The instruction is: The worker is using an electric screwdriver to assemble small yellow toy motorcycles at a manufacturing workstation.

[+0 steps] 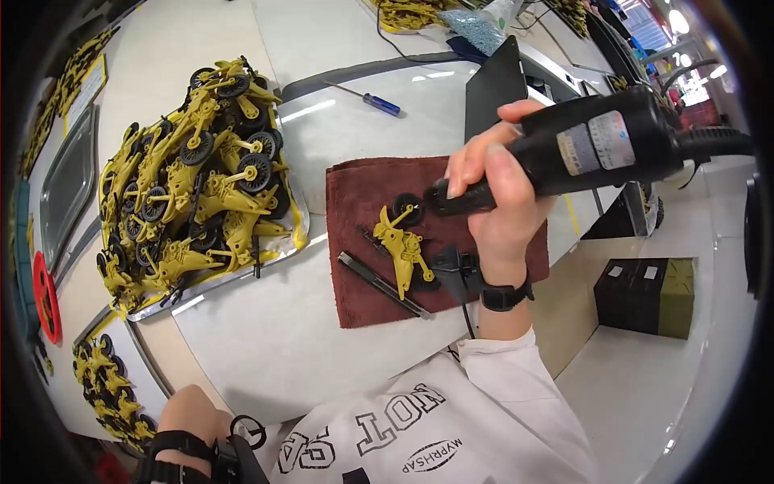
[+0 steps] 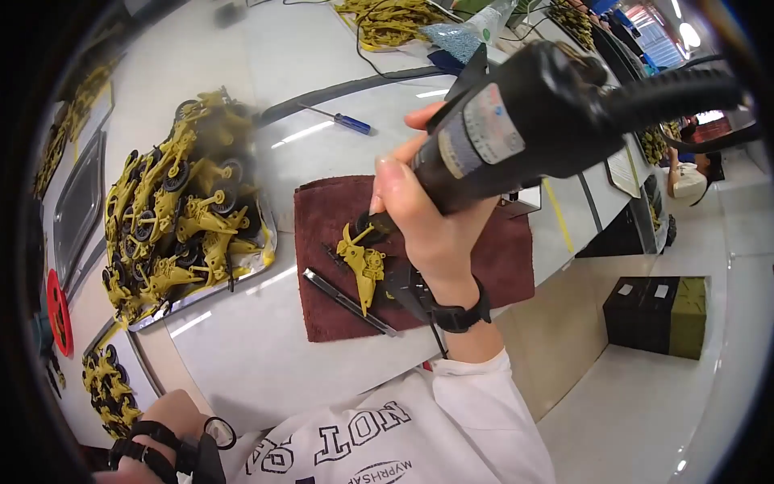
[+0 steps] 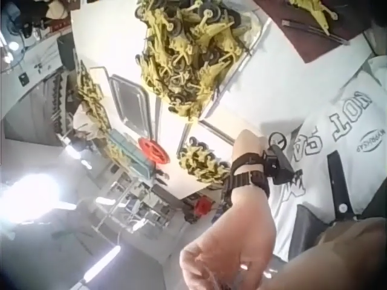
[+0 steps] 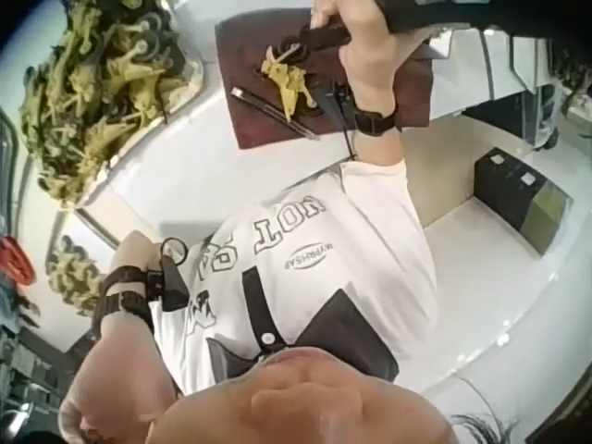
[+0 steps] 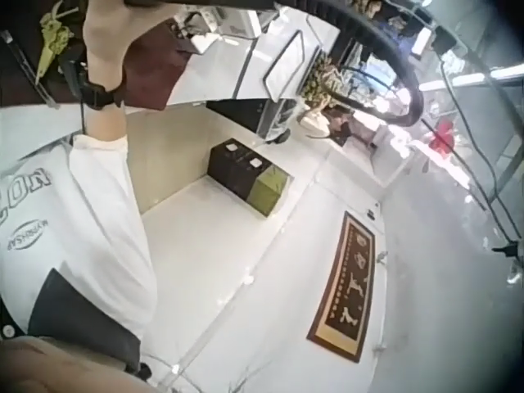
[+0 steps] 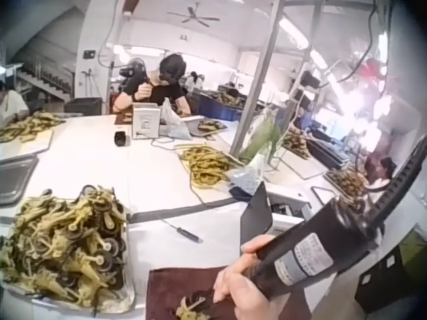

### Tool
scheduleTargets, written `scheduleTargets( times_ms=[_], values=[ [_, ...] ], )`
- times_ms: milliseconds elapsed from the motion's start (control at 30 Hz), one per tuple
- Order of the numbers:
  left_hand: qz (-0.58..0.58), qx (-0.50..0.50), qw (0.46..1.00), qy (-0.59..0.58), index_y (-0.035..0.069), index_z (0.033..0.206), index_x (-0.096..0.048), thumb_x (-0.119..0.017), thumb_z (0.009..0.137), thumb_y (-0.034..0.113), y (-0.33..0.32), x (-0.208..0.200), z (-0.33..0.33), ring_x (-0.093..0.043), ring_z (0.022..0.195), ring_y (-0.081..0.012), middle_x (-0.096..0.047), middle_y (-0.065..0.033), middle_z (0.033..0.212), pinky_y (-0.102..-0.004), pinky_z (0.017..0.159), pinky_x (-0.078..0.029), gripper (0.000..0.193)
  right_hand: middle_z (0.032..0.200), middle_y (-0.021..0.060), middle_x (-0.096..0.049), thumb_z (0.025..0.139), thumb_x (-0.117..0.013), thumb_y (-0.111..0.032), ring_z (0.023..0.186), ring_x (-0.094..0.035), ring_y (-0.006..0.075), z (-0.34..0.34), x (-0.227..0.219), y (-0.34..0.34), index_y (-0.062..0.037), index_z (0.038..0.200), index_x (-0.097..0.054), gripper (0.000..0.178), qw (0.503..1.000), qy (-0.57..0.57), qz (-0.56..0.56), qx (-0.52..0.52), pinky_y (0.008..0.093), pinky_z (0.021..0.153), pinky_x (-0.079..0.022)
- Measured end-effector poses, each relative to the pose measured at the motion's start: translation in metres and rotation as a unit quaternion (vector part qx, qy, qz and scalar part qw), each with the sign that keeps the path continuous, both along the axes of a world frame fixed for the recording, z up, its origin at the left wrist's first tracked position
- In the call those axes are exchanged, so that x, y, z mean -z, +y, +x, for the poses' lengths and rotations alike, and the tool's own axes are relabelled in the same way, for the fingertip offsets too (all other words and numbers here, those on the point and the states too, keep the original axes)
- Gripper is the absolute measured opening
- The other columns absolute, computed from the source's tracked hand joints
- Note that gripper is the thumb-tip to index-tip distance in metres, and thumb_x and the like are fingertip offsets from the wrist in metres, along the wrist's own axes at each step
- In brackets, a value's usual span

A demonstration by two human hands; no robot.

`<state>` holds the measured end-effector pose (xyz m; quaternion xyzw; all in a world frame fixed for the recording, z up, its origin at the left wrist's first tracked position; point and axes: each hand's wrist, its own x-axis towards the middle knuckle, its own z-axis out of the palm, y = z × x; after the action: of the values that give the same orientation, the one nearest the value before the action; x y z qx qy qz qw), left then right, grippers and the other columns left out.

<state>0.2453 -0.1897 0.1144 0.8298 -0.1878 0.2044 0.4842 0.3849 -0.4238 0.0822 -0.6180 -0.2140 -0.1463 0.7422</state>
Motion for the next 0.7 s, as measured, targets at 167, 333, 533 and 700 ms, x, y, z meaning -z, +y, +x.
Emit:
scheduleTargets(
  times_ms=[167,333,533,700],
  values=[
    [0.011,0.018,0.999,0.039,0.004,0.103,-0.059,-0.066,0.074,0.032,-0.012,0.025,0.027,-0.050,0.099,-0.0282,-0.053,-0.0159,0.113,-0.0410,0.085,-0.038,0.041,0.062,0.0071,-0.048,0.079,-0.051,-0.007,0.047,-0.047,0.0155,0.005,0.006,0.005,0.0033,0.111,-0.038,0.037,0.999,0.030,-0.014,0.004,0.0300,0.048,-0.044],
    [0.227,0.078,0.971,0.022,0.002,0.123,-0.048,-0.067,0.074,0.041,-0.071,0.093,0.056,-0.042,0.119,-0.0361,-0.042,-0.0195,0.132,-0.0446,0.098,-0.032,0.065,0.062,0.0072,-0.048,0.078,-0.051,-0.007,0.047,-0.047,0.0152,0.003,0.004,0.006,0.0033,0.111,-0.037,0.037,1.000,0.022,0.001,0.011,0.0295,0.048,-0.043],
    [0.283,0.105,0.951,0.066,-0.004,0.130,-0.041,-0.064,0.076,0.042,-0.095,0.121,0.065,-0.036,0.127,-0.0327,-0.036,-0.0186,0.139,-0.0465,0.100,-0.029,0.075,0.063,0.0077,-0.049,0.077,-0.052,-0.004,0.049,-0.047,0.0152,0.012,0.019,0.000,0.0032,0.111,-0.036,0.037,0.998,0.021,-0.048,0.018,0.0289,0.048,-0.044],
    [0.268,0.105,0.954,0.086,-0.004,0.130,-0.040,-0.063,0.074,0.038,-0.099,0.120,0.069,-0.037,0.126,-0.0328,-0.040,-0.0189,0.135,-0.0472,0.099,-0.029,0.074,0.063,0.0073,-0.050,0.077,-0.051,0.001,0.050,-0.049,0.0143,0.013,0.024,0.005,0.0038,0.110,-0.036,0.036,0.999,0.018,-0.041,0.014,0.0289,0.050,-0.046]
  ],
)
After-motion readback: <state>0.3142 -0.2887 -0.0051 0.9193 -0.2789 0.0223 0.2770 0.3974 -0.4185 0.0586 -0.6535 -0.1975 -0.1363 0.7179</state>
